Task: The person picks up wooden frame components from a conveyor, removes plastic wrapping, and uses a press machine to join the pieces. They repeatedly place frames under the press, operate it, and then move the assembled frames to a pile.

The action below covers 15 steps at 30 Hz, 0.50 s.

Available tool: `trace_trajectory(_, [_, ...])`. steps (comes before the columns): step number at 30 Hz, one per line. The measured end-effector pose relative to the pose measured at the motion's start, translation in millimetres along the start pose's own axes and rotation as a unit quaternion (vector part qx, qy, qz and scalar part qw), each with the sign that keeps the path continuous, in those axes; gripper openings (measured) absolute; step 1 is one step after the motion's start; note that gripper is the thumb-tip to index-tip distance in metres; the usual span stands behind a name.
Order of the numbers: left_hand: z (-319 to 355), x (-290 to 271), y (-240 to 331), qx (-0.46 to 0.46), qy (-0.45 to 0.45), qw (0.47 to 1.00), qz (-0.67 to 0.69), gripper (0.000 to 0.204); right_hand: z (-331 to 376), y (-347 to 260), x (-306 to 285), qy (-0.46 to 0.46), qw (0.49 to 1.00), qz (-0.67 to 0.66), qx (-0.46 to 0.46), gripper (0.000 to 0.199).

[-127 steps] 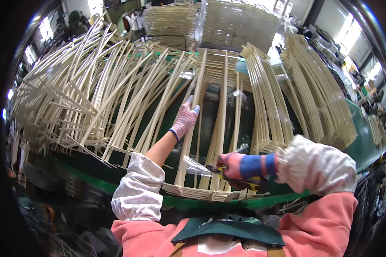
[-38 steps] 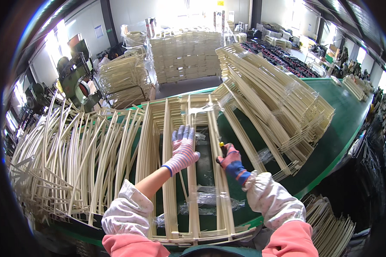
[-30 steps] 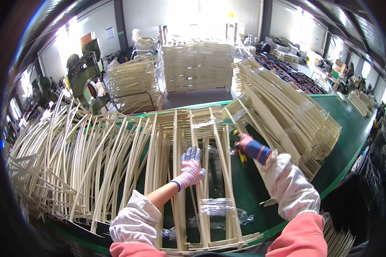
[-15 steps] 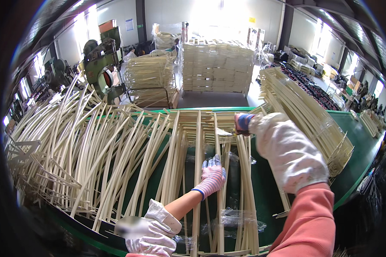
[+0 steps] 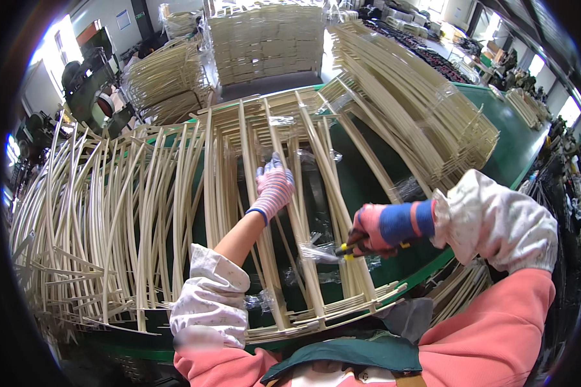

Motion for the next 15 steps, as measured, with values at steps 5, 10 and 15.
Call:
trace_trajectory(5, [-2.3, 4.4, -7.8, -0.017, 0.000, 1.000, 0.014, 0.065, 13.0, -21.3, 32.3, 0.010, 0.999, 0.007, -0.051, 0.023])
trace_trajectory(10, [17.6, -36.8, 15.5, 0.046, 0.007, 0.998, 0.041, 0.061, 72.1, 33.8, 0.4, 0.017, 0.973, -0.170, -0.158, 0.028])
trace_trajectory(15, [148.4, -93.3, 77.3, 0.449, -0.275, 0.835, 0.160, 0.075, 106.0, 204.0, 14.4, 0.254, 0.911, -0.305, -0.109, 0.039])
Point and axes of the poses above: each hand's wrist, its own z-axis away from the middle knuckle, its own x-axis out of the palm, y = z × x, the point moved 8 cm from there along -z, towards the middle knuckle, and after that the axes turned 10 degrees about y, right-handed, at the moved point
